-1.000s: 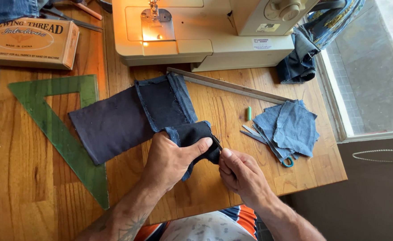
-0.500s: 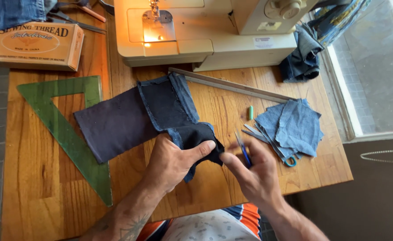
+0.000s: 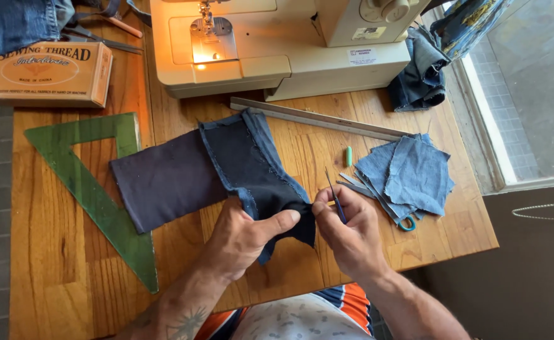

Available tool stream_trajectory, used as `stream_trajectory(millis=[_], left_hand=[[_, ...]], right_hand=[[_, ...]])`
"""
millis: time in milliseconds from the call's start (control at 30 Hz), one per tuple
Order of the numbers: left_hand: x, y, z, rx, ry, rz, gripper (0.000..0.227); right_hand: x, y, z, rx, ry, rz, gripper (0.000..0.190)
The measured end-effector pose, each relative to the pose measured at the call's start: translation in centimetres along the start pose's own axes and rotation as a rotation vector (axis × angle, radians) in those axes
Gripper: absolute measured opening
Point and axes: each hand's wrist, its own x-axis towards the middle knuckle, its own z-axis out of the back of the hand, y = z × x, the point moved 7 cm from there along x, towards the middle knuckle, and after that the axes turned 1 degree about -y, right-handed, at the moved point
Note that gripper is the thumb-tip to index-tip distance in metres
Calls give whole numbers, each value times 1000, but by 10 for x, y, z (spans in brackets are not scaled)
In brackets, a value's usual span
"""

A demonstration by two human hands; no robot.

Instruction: Trimming the edges of denim fabric pieces using thread snips on a wooden table next to a sewing machine

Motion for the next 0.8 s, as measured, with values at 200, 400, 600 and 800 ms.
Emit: stream_trajectory(millis=[200,400,600,800], left_hand=[[1,3,-5,-108,187,73,13],[7,13,-5,48,87,19,11],[5,6,7,318,-121,97,34],[6,-5,7,151,44,148,44]], right_hand=[[-8,-12,-11,254,159,-183,19],[-12,-10,-5,25,77,-45,12],[-14,10,-9,-301,2,53,12],[-6,31,-12,-445,86,64,14]])
